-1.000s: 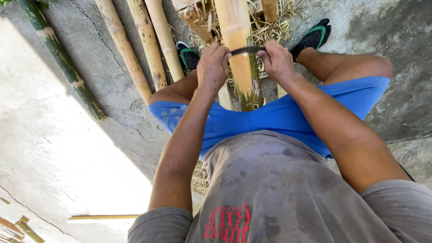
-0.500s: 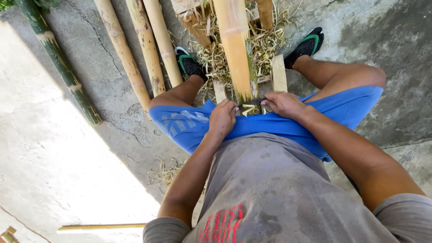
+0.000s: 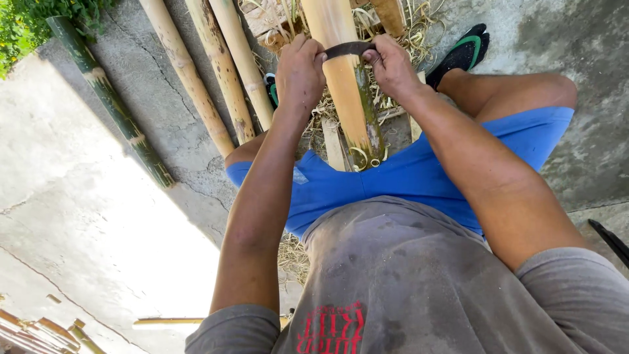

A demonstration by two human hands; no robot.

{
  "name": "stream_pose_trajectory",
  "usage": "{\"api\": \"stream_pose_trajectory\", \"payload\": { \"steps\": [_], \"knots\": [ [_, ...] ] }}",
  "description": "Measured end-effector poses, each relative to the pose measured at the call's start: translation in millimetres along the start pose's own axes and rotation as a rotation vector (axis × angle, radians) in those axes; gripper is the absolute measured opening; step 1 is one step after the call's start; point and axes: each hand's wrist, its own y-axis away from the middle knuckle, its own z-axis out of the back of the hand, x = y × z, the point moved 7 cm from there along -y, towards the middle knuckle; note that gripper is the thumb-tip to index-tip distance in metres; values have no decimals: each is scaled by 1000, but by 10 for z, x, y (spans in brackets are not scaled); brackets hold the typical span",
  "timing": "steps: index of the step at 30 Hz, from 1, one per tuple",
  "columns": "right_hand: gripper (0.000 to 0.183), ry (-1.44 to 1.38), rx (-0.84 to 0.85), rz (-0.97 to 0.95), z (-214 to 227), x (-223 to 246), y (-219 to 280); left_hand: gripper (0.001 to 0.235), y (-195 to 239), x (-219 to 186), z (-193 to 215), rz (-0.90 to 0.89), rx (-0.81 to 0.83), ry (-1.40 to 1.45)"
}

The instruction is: Shaving thin strips from a bamboo stalk using a curved blade.

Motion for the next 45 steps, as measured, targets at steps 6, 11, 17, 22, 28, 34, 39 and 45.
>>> {"api": "stream_pose_trajectory", "payload": {
  "steps": [6,11,17,22,28,34,39,45],
  "knots": [
    [25,-34,42,-33,-197,-9,231,9,274,43,-23,26,11,7],
    [20,-28,127,-118,-191,-57,841,8,825,-134,-210,32,78,71],
    [15,6,494,-123,-185,-187,1710,6,1922,-211,-650,122,243,214],
    [16,75,554,-120,-176,-156,1220,9,1400,-93,-552,132,236,109],
    [22,83,121,11,-14,113,36,7,193,130,-97,15,27,-48],
    [18,90,44,103,-38,147,321,7,427,26,-82,6,25,10],
    [17,63,88,42,-67,148,649,7,792,-38,-170,17,-17,78],
    [17,88,109,21,-39,15,992,7,1129,-168,-296,29,1,114]
  ]
}}
